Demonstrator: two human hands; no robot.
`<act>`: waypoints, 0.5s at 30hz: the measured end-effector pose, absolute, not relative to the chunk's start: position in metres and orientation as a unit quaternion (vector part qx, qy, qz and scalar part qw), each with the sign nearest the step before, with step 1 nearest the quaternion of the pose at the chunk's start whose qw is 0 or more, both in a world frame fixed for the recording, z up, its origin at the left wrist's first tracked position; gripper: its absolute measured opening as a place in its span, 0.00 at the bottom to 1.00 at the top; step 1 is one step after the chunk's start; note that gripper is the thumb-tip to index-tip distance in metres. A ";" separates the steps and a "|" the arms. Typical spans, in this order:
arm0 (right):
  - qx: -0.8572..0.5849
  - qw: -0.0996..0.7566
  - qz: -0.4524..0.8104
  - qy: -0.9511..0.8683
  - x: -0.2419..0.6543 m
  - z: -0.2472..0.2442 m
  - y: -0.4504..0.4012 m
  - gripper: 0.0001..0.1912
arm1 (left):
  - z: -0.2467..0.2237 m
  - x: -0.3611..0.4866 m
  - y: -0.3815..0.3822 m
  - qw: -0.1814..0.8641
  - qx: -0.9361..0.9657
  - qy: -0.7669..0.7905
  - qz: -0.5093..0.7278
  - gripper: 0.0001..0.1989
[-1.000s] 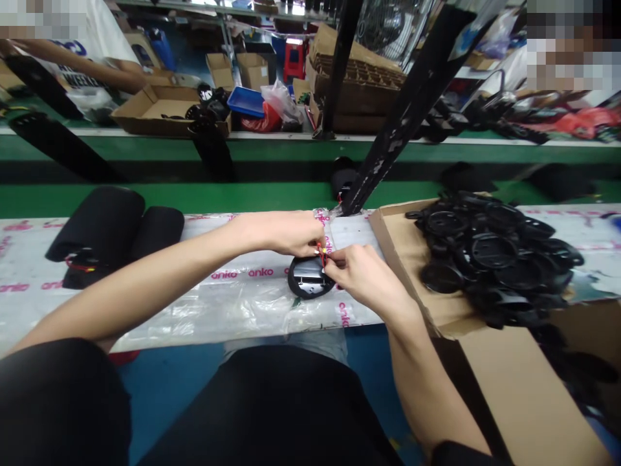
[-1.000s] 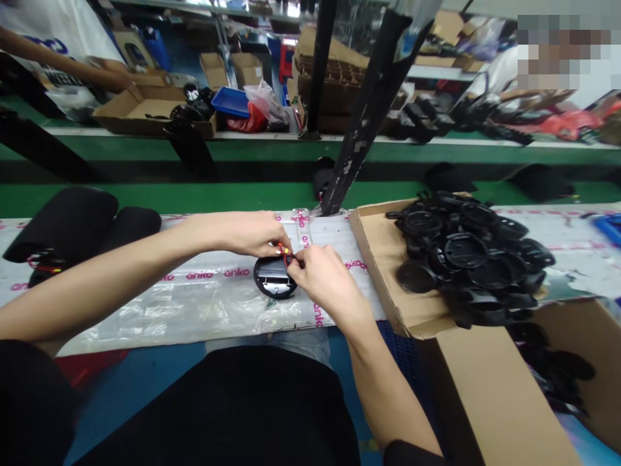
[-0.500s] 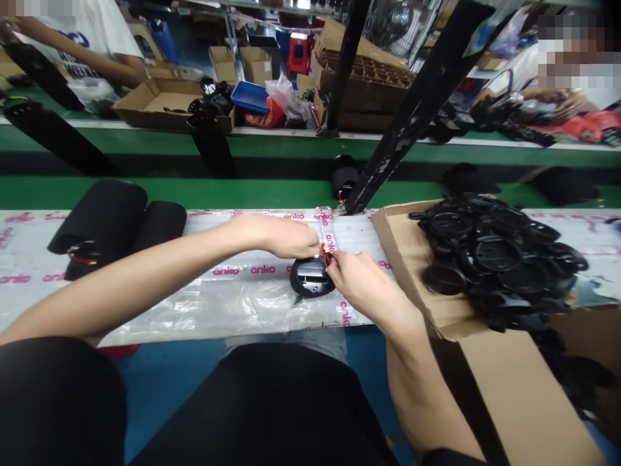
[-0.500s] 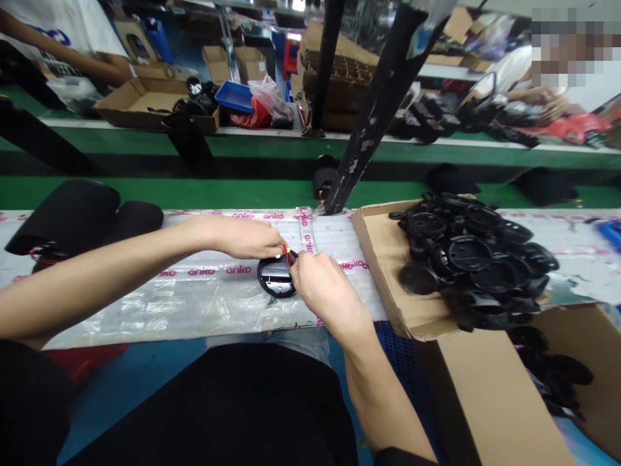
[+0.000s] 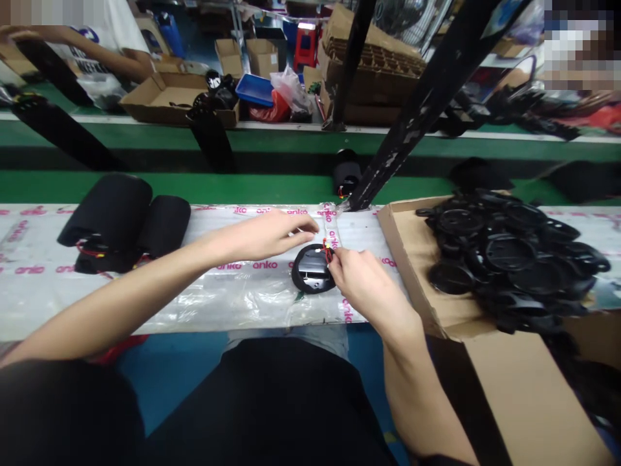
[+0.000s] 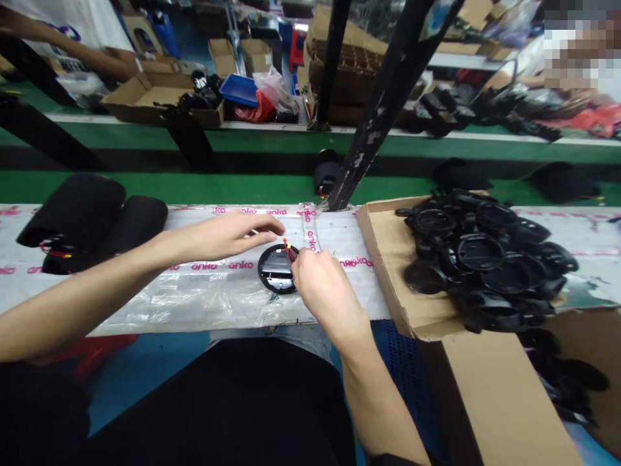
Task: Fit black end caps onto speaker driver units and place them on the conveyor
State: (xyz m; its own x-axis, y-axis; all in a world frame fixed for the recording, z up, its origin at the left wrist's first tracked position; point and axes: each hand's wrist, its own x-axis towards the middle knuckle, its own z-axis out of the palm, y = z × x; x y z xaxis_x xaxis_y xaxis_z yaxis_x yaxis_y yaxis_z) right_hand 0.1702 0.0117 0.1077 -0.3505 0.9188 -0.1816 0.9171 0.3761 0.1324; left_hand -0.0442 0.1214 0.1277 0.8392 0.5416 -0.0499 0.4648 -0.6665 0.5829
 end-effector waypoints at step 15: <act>0.569 0.069 -0.073 0.816 0.178 0.105 0.018 0.18 | 0.136 -0.055 0.122 0.209 0.977 0.031 0.033 0.19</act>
State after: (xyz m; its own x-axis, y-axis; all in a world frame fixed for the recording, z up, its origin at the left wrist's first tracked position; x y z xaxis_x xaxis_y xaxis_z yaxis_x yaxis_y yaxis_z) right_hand 0.1782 0.0177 0.1052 -0.3439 0.9183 -0.1960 0.9385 0.3428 -0.0407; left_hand -0.0550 0.1221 0.1362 0.9960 0.0734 0.0511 0.0460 -0.9107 0.4106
